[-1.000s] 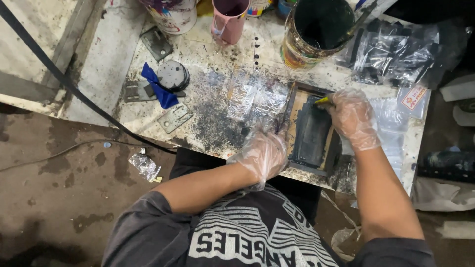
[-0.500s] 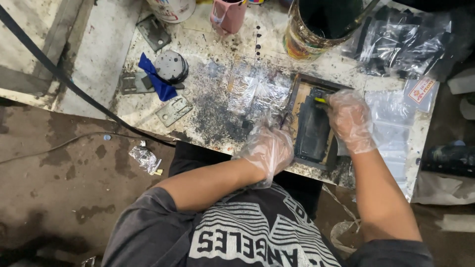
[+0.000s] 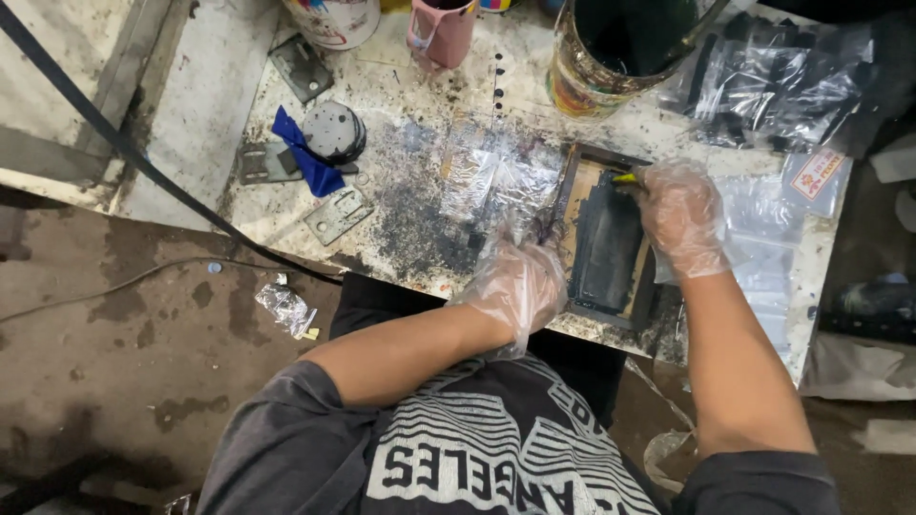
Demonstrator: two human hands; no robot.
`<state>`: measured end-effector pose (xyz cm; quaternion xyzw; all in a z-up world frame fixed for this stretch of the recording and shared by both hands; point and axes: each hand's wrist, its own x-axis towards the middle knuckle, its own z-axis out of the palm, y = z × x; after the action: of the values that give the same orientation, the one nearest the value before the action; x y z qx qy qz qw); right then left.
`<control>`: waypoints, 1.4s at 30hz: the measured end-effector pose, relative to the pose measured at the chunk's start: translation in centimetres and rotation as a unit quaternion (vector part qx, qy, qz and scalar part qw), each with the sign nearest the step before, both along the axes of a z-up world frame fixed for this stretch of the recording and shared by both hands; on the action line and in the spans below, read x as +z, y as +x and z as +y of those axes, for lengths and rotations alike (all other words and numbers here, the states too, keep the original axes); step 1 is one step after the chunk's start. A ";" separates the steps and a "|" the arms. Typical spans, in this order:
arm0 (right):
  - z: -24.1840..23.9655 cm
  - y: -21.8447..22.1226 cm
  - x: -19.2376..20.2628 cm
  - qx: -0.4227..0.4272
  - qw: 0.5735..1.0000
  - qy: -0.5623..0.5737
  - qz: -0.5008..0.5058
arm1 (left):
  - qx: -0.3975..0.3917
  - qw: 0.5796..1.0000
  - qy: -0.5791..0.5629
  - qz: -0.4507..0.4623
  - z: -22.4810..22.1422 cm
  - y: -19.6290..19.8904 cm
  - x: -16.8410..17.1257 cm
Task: Mixing black ink in a container and applying it to a printing plate using a small tool.
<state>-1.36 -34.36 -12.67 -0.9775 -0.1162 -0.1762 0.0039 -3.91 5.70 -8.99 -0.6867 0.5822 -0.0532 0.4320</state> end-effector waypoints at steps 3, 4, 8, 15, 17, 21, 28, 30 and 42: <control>0.6 0.0 1.2 -0.022 1.000 -0.021 0.002 | -0.021 0.999 0.015 -0.027 -2.2 -0.3 3.4; 0.7 0.0 1.4 -0.019 1.000 -0.020 -0.001 | -0.027 0.999 0.019 -0.036 -4.0 -1.0 6.7; 0.8 -0.7 1.7 0.003 1.000 -0.011 -0.008 | -0.053 0.996 0.035 -0.069 -6.3 -2.8 11.4; 0.3 0.0 1.3 -0.037 0.998 -0.021 0.046 | -0.106 0.985 0.058 -0.125 -6.9 -3.4 11.1; 0.9 -0.2 1.6 -0.050 0.996 -0.056 0.042 | -0.119 0.981 0.065 -0.136 -7.0 -3.9 10.6; 0.1 -1.1 -0.2 -0.038 0.994 -0.084 0.050 | -0.148 0.974 0.078 -0.155 -7.2 -4.9 9.1; 1.1 -3.5 2.2 0.141 0.974 0.155 0.086 | 0.007 0.976 -0.214 -0.045 -11.5 -5.8 -3.3; -1.5 -2.8 -1.1 0.046 0.995 -0.078 0.031 | 0.195 0.843 -0.489 0.113 -12.4 -7.6 -8.1; 2.6 -4.2 3.0 0.213 0.754 0.590 0.195 | -0.143 0.979 0.126 -0.076 -10.0 -5.0 5.7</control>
<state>-5.56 -31.76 -9.65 -0.7447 -0.1908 -0.0099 0.6395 -8.92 -4.27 -3.29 -0.5307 0.6419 -0.0927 0.5456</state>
